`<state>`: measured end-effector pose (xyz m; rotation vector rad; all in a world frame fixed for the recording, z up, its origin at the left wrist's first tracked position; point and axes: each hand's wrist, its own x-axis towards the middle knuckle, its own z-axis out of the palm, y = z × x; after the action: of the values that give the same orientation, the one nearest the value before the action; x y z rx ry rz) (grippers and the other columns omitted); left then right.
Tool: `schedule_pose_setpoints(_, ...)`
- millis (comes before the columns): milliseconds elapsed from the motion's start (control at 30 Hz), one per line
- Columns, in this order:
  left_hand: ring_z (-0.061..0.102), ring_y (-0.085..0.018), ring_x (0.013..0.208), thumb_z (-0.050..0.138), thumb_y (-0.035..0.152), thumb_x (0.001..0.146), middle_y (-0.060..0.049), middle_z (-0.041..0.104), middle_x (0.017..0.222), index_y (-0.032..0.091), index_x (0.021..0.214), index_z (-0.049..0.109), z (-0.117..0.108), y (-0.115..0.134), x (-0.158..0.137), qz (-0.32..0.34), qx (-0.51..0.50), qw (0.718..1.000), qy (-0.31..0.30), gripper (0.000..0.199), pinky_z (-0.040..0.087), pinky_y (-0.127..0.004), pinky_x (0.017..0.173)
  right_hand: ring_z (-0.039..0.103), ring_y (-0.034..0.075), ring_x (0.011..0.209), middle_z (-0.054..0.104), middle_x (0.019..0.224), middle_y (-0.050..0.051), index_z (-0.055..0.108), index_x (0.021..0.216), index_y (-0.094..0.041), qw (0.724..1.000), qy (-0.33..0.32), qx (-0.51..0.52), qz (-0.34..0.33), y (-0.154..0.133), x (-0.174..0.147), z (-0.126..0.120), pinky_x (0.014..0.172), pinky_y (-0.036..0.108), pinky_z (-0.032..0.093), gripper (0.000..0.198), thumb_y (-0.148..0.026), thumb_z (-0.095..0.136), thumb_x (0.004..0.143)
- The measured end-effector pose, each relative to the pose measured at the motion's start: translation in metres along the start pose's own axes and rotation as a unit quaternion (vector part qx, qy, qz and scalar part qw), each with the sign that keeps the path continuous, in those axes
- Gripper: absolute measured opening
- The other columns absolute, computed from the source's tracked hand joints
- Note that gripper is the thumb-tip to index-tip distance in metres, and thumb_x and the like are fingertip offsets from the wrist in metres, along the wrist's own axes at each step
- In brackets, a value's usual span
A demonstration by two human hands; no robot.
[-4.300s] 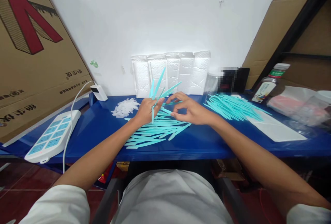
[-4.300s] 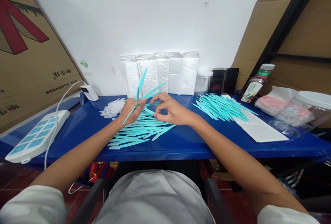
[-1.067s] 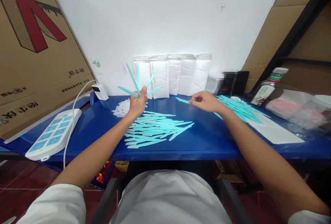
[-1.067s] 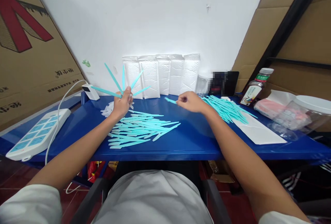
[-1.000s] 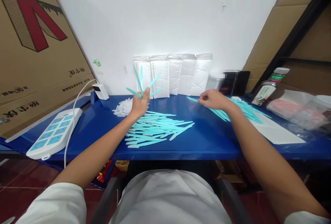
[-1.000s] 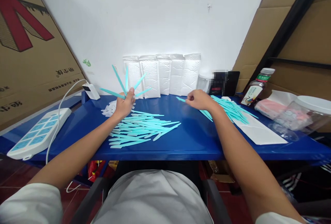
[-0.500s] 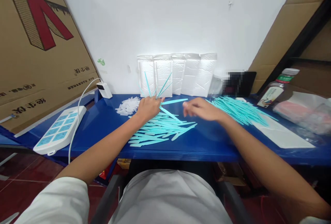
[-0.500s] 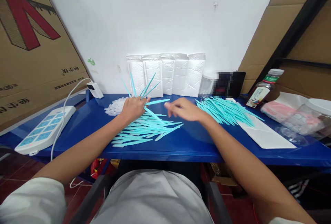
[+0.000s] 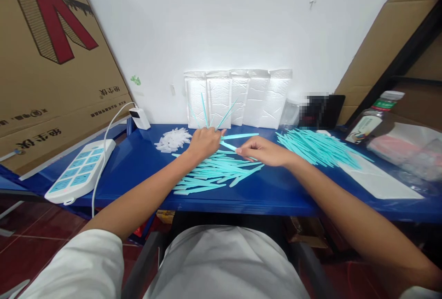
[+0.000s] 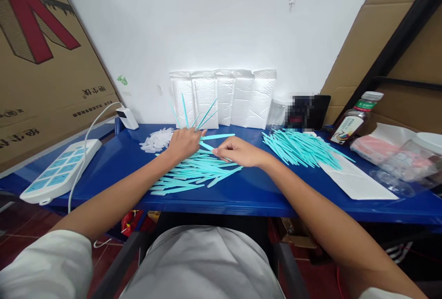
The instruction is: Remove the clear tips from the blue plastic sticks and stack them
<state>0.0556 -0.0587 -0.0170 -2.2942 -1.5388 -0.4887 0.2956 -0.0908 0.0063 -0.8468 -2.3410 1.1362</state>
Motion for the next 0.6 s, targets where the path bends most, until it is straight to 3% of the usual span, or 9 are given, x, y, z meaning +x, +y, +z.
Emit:
schedule_pose_setpoints(133,0.072,-0.037,0.101,0.031,0.041,0.113,-0.026,0.076,0.106,0.009,0.116,0.079,-0.004,-0.033,0.005,-0.085,0.072,0.994,-0.019,0.059,0.045,-0.041,0.08,0.031,0.011,0.054,0.038,0.055,-0.002,0.043,0.055,-0.021,0.999,0.027,0.017,0.004,0.0,-0.016,-0.027,0.058,0.031,0.03,0.062,-0.062,0.058,0.099)
schedule_pose_setpoints(267,0.072,-0.037,0.1,0.025,0.044,0.113,-0.025,0.076,0.102,0.009,0.113,0.079,-0.008,-0.054,0.005,-0.116,0.086,0.99,0.012,0.065,0.045,-0.041,0.08,0.035,0.013,0.054,0.041,0.054,-0.001,0.043,0.054,-0.021,0.982,0.149,-0.103,0.058,0.02,-0.042,-0.079,0.059,0.031,0.032,0.061,-0.062,0.058,0.097)
schedule_pose_setpoints(367,0.072,-0.035,0.1,0.034,0.047,0.111,-0.023,0.076,0.103,0.012,0.115,0.079,-0.007,-0.045,0.001,-0.068,0.055,0.996,0.001,0.057,0.046,-0.039,0.081,0.044,0.015,0.054,0.054,0.056,0.003,0.057,0.056,-0.019,0.918,0.199,-0.281,0.197,0.049,-0.059,-0.114,0.058,0.032,0.034,0.057,-0.062,0.061,0.093)
schedule_pose_setpoints(500,0.072,-0.031,0.096,0.04,0.049,0.11,-0.02,0.076,0.096,0.014,0.111,0.08,-0.002,-0.021,-0.006,0.021,0.014,0.999,-0.02,0.053,0.047,-0.036,0.08,0.058,0.021,0.06,0.064,0.061,0.008,0.07,0.059,-0.018,0.855,0.096,-0.358,0.363,0.088,-0.072,-0.136,0.063,0.034,0.039,0.05,-0.059,0.07,0.088)
schedule_pose_setpoints(533,0.072,-0.031,0.095,0.04,0.049,0.111,-0.019,0.076,0.094,0.014,0.109,0.08,-0.001,-0.016,-0.008,0.033,0.009,0.999,-0.02,0.053,0.047,-0.035,0.079,0.06,0.022,0.063,0.066,0.064,0.009,0.07,0.059,-0.018,0.844,0.08,-0.36,0.39,0.094,-0.074,-0.138,0.064,0.035,0.04,0.048,-0.058,0.074,0.086)
schedule_pose_setpoints(600,0.072,-0.03,0.093,0.04,0.047,0.112,-0.02,0.075,0.094,0.013,0.107,0.08,0.001,-0.011,-0.009,0.049,0.009,0.999,-0.017,0.053,0.047,-0.035,0.077,0.063,0.025,0.066,0.067,0.065,0.012,0.07,0.059,-0.018,0.835,0.121,-0.38,0.378,0.1,-0.077,-0.138,0.066,0.036,0.042,0.046,-0.056,0.082,0.081)
